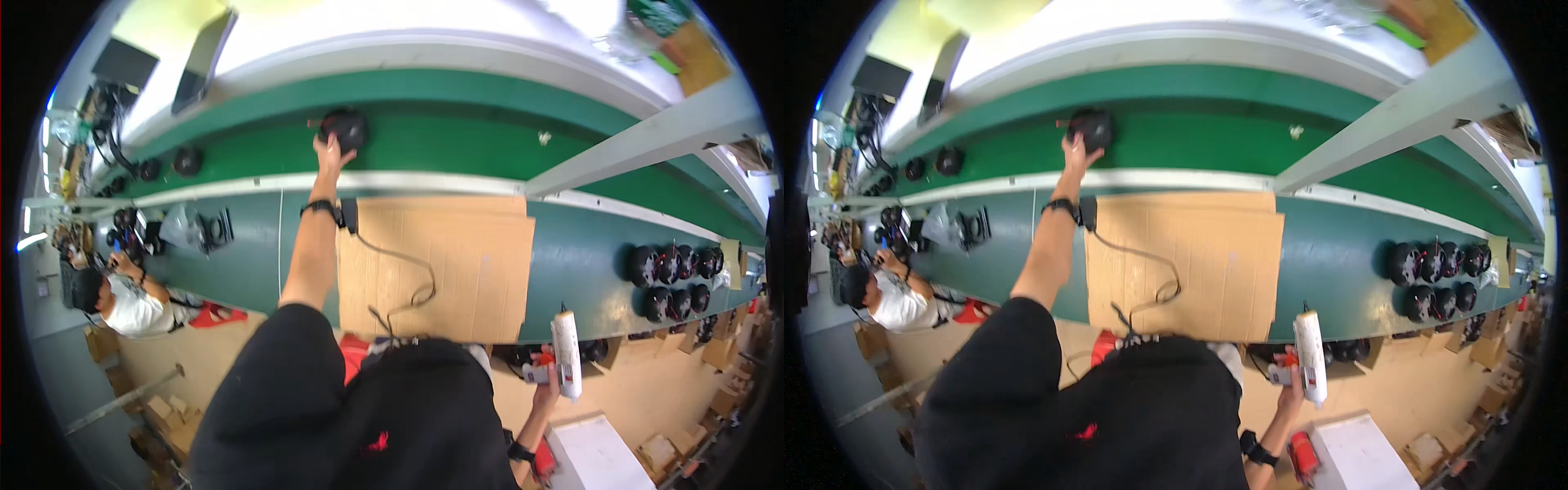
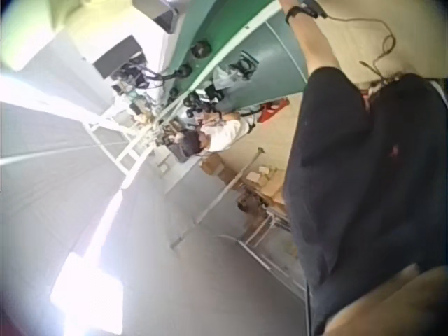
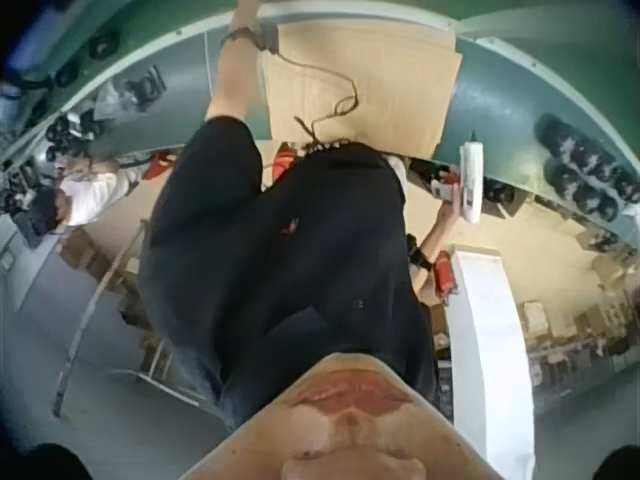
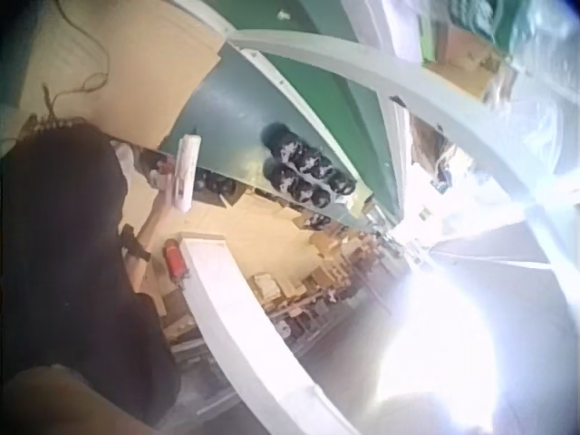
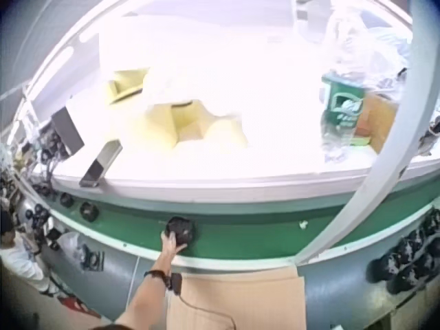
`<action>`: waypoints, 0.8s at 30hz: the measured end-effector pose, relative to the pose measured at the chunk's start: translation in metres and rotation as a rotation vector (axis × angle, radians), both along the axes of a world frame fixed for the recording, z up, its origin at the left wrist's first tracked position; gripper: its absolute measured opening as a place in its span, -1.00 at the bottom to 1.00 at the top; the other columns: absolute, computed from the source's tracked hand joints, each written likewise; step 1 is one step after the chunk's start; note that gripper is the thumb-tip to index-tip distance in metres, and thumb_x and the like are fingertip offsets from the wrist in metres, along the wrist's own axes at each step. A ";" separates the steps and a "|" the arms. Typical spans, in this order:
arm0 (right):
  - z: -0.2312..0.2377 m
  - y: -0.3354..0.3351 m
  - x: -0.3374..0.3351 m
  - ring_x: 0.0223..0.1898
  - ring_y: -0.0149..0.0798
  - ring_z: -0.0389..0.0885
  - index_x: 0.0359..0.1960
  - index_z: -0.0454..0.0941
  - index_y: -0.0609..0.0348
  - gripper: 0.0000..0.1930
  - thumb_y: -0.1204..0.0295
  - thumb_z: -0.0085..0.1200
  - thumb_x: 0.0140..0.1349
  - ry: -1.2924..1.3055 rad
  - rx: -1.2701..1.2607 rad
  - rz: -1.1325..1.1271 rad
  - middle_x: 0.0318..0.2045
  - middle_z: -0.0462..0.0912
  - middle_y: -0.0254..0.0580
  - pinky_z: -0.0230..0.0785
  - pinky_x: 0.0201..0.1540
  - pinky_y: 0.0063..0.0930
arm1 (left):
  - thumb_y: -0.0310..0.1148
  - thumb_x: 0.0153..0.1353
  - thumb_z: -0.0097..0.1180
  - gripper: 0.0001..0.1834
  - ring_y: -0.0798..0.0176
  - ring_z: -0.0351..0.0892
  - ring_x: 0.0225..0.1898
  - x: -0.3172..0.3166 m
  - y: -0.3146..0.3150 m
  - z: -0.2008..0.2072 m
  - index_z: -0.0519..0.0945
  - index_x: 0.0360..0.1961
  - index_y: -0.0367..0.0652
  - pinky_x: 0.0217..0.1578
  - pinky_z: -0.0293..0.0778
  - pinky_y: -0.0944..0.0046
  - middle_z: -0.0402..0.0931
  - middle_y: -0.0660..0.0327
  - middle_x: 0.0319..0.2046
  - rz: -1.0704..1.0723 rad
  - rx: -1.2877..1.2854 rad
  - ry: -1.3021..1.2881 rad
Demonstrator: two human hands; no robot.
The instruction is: Applying hot glue to wires and internal components of plastic housings on an assembly line.
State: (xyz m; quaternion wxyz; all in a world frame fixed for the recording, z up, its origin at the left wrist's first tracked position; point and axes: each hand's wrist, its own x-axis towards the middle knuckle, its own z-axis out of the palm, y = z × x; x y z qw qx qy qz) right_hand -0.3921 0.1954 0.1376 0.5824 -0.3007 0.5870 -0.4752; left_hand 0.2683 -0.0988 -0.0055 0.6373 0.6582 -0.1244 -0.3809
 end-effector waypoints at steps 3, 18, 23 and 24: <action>0.017 0.004 0.023 -0.07 -0.13 0.67 0.23 0.45 0.29 -0.51 0.33 0.15 0.32 0.073 0.009 0.031 0.07 0.63 0.00 0.48 -0.05 -0.33 | -0.30 0.45 -0.04 -0.37 -0.25 0.55 0.13 -0.014 0.014 0.021 0.07 0.48 -0.05 -0.11 0.76 -0.16 0.31 -0.09 0.27 -0.088 0.024 -0.030; 0.021 -0.037 0.160 -0.07 -0.29 0.70 0.10 0.61 0.25 -0.68 0.50 0.20 0.32 0.277 -0.006 0.643 -0.05 0.73 -0.14 0.55 -0.08 -0.43 | -0.39 0.36 0.12 -0.32 0.00 0.55 0.16 -0.148 0.228 0.065 0.22 0.48 -0.04 0.15 0.50 0.03 0.42 -0.09 0.25 -1.427 0.282 -0.259; 0.016 -0.036 0.168 -0.14 -0.28 0.74 -0.04 0.68 0.30 -0.76 0.52 0.26 0.26 0.509 -0.096 0.912 -0.19 0.78 -0.11 0.52 -0.04 -0.45 | -0.50 0.21 0.23 -0.31 0.09 0.59 0.08 -0.127 0.254 0.092 0.37 0.40 -0.01 0.09 0.55 0.15 0.55 0.05 0.01 -1.352 -0.068 -0.496; 0.014 -0.035 0.170 -0.20 -0.23 0.75 -0.08 0.67 0.32 -0.77 0.50 0.27 0.25 0.482 -0.038 0.906 -0.23 0.77 -0.08 0.52 -0.09 -0.45 | -0.50 0.20 0.25 -0.32 0.11 0.60 0.05 -0.126 0.256 0.095 0.40 0.38 -0.02 0.06 0.56 0.17 0.56 0.08 -0.02 -1.419 -0.040 -0.465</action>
